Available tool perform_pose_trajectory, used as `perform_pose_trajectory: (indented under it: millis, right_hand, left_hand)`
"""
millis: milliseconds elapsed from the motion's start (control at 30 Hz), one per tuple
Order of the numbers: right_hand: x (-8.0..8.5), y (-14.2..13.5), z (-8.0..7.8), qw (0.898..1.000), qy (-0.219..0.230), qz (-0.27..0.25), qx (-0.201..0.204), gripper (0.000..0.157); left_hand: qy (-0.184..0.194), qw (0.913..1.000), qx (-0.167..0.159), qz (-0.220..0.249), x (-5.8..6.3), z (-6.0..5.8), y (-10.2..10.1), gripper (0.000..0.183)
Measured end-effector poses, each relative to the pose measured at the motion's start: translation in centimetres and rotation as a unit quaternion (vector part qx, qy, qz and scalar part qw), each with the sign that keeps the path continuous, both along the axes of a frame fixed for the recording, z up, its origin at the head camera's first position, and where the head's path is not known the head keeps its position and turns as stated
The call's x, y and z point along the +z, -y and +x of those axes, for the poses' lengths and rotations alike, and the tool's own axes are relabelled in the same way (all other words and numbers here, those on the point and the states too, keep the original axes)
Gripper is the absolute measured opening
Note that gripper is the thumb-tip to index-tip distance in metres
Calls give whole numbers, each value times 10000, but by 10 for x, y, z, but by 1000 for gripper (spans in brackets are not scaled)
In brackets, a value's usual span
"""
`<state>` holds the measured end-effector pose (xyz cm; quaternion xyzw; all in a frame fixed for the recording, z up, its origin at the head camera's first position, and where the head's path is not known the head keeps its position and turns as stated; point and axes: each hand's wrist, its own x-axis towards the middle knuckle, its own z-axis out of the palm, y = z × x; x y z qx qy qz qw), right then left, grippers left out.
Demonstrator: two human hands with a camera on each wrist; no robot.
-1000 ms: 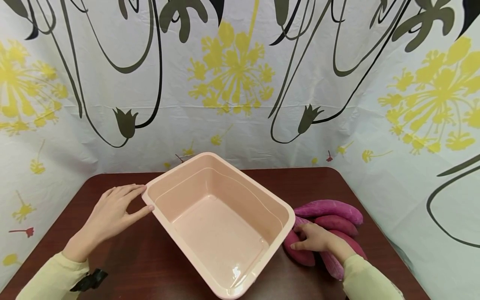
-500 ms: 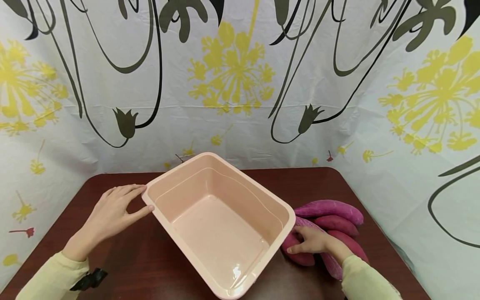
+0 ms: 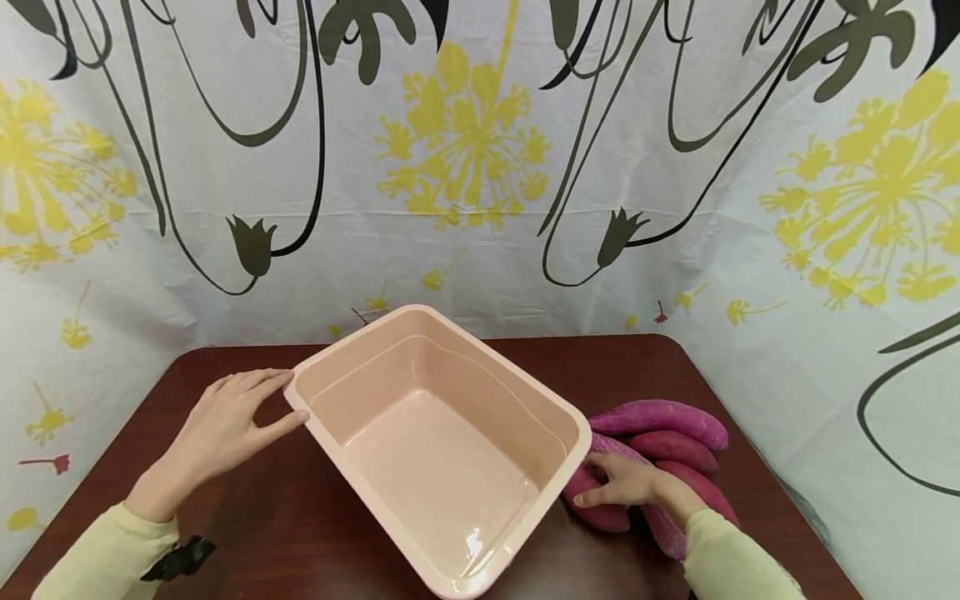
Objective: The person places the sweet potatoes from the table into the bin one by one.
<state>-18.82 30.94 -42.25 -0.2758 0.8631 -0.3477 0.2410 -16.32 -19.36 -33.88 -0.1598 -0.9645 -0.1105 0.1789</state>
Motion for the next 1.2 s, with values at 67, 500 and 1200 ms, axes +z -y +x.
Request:
perform_pose_trajectory:
  millis: [67, 500, 1200]
  right_hand:
    - [1, 0, 0, 10000, 7, 20, -35, 58]
    - [11, -7, 3, 9993, -379, 33, -29, 63]
    - [67, -30, 2, 9957, -211, 733, -519, 51]
  left_hand:
    - [-19, 10000, 5, 2, 0, 0, 0, 61]
    - [116, 9999, 10, 34, 1, 1, 0, 62]
    - [107, 9999, 12, 3, 0, 0, 0, 62]
